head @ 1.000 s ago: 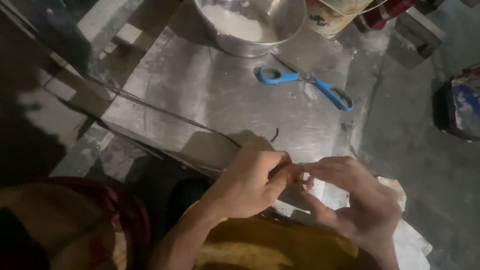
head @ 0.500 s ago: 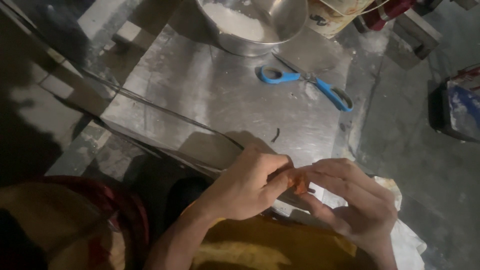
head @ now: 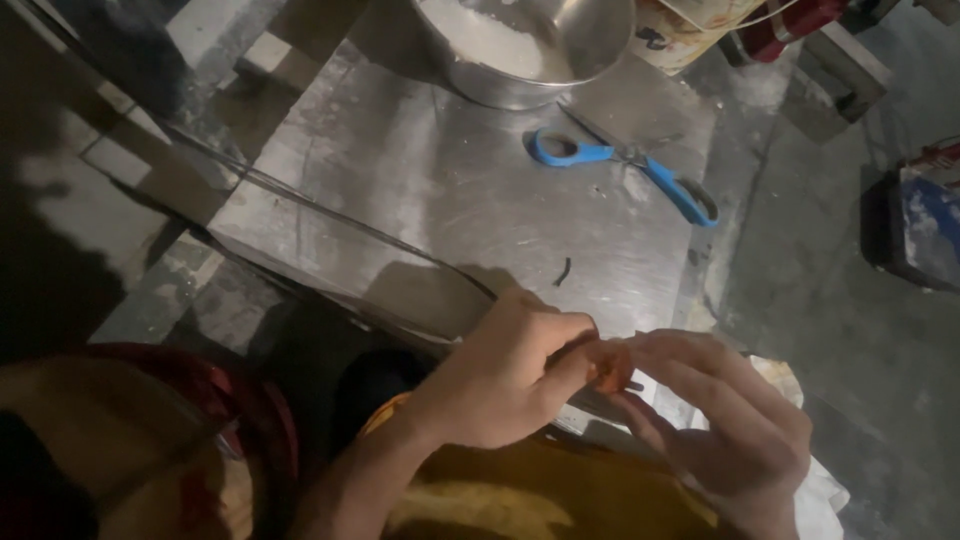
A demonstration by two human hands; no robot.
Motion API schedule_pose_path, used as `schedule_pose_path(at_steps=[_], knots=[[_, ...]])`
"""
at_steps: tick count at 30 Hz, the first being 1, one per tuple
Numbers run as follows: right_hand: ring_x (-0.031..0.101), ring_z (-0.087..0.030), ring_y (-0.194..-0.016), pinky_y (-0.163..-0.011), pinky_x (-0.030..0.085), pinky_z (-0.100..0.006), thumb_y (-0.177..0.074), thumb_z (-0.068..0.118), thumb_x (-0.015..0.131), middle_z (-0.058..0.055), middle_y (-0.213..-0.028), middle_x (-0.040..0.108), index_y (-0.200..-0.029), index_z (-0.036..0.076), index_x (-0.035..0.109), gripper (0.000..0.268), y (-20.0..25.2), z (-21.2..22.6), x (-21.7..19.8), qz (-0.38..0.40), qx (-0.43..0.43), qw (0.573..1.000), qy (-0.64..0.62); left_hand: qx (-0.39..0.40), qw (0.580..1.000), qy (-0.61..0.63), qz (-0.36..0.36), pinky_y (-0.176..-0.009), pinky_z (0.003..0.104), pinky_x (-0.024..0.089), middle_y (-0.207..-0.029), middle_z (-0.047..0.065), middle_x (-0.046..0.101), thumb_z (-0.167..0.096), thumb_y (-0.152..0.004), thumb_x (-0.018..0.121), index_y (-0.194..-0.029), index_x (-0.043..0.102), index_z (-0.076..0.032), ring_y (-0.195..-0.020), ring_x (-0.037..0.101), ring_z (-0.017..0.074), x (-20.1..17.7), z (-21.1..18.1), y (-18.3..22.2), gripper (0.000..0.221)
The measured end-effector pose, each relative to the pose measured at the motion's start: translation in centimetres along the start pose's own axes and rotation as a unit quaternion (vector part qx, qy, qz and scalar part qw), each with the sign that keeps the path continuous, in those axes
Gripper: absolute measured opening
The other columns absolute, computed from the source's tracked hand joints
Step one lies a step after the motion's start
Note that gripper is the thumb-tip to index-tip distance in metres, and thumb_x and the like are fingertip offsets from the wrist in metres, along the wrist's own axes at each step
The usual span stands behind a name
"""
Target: The person sits at a metal workbench and trims a small orange workpiece with blue-handled scissors, rotating it by hand to cut different edges. They hold the piece on a digital scale with a red display, continue trimming, and near the end handle a yellow tape measure.
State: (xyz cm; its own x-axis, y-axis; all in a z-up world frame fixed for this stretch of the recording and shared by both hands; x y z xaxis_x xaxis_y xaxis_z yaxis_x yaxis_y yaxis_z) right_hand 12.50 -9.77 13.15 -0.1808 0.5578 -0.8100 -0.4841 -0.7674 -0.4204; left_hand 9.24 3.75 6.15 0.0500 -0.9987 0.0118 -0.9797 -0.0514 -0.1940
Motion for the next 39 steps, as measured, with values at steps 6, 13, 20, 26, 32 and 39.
schedule_pose_path(at_steps=[6, 13, 20, 26, 32, 39], knots=[[0.077, -0.022, -0.097, -0.081, 0.063, -0.031, -0.074, 0.009, 0.089, -0.013, -0.105, 0.075, -0.106, 0.002, 0.072, 0.037, 0.2, -0.4, -0.1, 0.007, 0.014, 1.000, 0.024, 0.007, 1.000, 0.006, 0.016, -0.051, 0.035, 0.043, -0.059, 0.013, 0.062, -0.012, -0.095, 0.063, -0.084, 0.068, 0.002, -0.048, 0.057, 0.0179, 0.3, 0.2, 0.2, 0.019], [0.075, -0.024, -0.102, -0.086, 0.063, -0.034, -0.078, 0.009, 0.083, -0.017, -0.108, 0.072, -0.113, 0.001, 0.068, 0.039, 1.0, -1.8, -0.4, 0.079, -0.012, 0.997, -0.011, 0.029, 0.999, -0.029, 0.002, -0.057, 0.041, 0.048, -0.062, 0.015, 0.064, -0.016, -0.098, 0.061, -0.084, 0.067, 0.001, -0.054, 0.065, 0.0271, 0.6, 0.0, 0.5, 0.022], [0.076, -0.025, -0.098, -0.075, 0.062, -0.028, -0.078, 0.016, 0.083, -0.022, -0.117, 0.071, -0.115, 0.001, 0.064, 0.044, 2.6, -3.8, -1.4, 0.122, -0.008, 0.990, 0.066, 0.065, 0.996, -0.052, 0.024, -0.063, 0.046, 0.052, -0.061, 0.015, 0.065, -0.023, -0.100, 0.055, -0.088, 0.066, -0.001, -0.054, 0.068, 0.0319, 1.2, 0.2, 0.5, 0.027], [0.076, -0.023, -0.103, -0.080, 0.067, -0.028, -0.089, 0.017, 0.078, -0.018, -0.117, 0.071, -0.120, 0.004, 0.062, 0.037, 1.9, -2.0, -0.5, 0.095, -0.004, 0.994, -0.046, 0.039, 0.993, -0.064, 0.090, -0.065, 0.048, 0.052, -0.059, 0.015, 0.068, -0.024, -0.097, 0.053, -0.085, 0.066, -0.003, -0.051, 0.068, 0.0333, 1.4, 0.2, 0.6, 0.028], [0.076, -0.028, -0.104, -0.078, 0.066, -0.032, -0.085, 0.017, 0.076, -0.021, -0.119, 0.069, -0.117, 0.002, 0.061, 0.038, 2.5, -4.5, -1.3, 0.132, 0.018, 0.991, -0.020, 0.003, 0.983, -0.031, 0.181, -0.055, 0.047, 0.053, -0.063, 0.012, 0.068, -0.023, -0.101, 0.051, -0.092, 0.064, -0.003, -0.052, 0.065, 0.0305, 2.5, 1.1, 0.8, 0.026], [0.074, -0.032, -0.114, -0.099, 0.064, -0.041, -0.096, 0.014, 0.074, -0.021, -0.120, 0.068, -0.123, 0.005, 0.062, 0.031, 3.7, -3.9, -1.3, 0.096, 0.053, 0.989, -0.099, 0.014, 0.962, -0.010, 0.272, -0.054, 0.044, 0.056, -0.071, 0.014, 0.071, -0.010, -0.081, 0.055, -0.095, 0.060, 0.005, -0.058, 0.070, 0.0296, 3.6, 1.5, 0.8, 0.021]])
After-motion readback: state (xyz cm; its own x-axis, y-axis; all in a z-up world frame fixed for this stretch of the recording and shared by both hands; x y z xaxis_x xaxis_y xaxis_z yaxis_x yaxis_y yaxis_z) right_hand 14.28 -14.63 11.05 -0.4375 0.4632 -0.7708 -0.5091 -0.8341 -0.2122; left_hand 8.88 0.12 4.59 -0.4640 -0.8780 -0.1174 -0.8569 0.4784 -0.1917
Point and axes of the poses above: each hand's wrist, its own y-axis away from the middle knuckle, its own x-axis out of the palm, z = x × y, the point moved 8 cm from there along -y, towards the middle knuckle
